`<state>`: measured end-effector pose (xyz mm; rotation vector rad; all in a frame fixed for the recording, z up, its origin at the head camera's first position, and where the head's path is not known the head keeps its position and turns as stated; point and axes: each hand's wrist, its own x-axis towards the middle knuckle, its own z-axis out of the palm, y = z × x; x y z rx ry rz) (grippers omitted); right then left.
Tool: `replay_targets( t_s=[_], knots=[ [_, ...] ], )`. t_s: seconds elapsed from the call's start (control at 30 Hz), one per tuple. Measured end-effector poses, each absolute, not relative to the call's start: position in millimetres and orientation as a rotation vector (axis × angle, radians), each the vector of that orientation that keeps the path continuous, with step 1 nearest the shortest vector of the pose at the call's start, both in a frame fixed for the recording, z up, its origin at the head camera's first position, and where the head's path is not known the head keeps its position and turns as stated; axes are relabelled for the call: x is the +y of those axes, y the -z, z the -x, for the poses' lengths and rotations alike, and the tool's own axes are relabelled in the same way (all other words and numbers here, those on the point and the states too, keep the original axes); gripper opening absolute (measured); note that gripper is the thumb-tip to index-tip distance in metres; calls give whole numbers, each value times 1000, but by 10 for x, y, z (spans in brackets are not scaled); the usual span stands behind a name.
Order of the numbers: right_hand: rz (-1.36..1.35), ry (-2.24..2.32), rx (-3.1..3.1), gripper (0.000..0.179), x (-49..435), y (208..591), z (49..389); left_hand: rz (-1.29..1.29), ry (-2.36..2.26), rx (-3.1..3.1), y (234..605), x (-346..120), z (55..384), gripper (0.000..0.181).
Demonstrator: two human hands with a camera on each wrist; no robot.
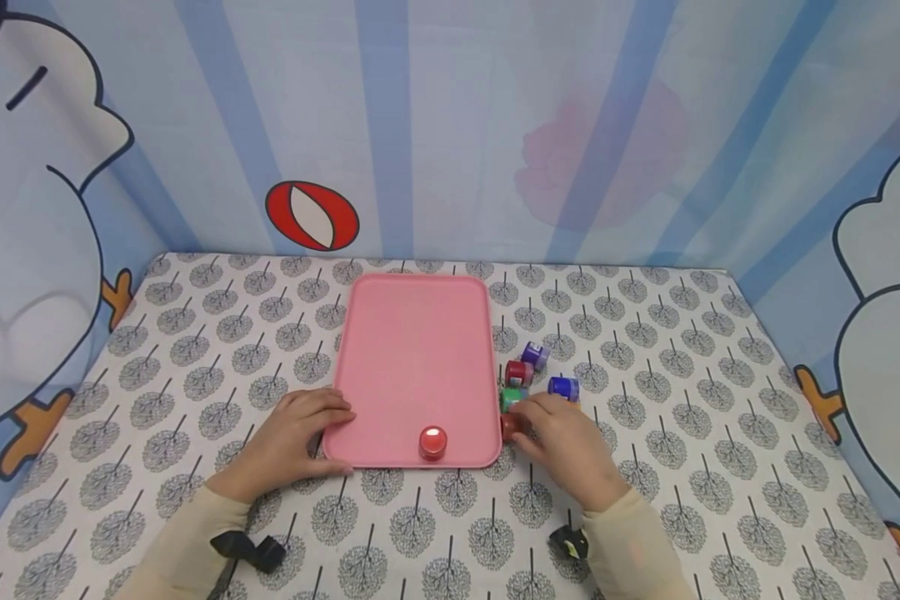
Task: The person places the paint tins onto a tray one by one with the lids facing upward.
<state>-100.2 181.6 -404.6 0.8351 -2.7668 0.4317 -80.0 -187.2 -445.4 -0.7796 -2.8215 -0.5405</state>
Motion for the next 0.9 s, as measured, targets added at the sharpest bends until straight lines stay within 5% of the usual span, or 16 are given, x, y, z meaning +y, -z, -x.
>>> replay_targets(
  t_s=[0.9],
  knots=[
    [-710,-330,-2883,40,1853,4143,975,787,528,-2813,4479,-1888,803,74]
  ],
)
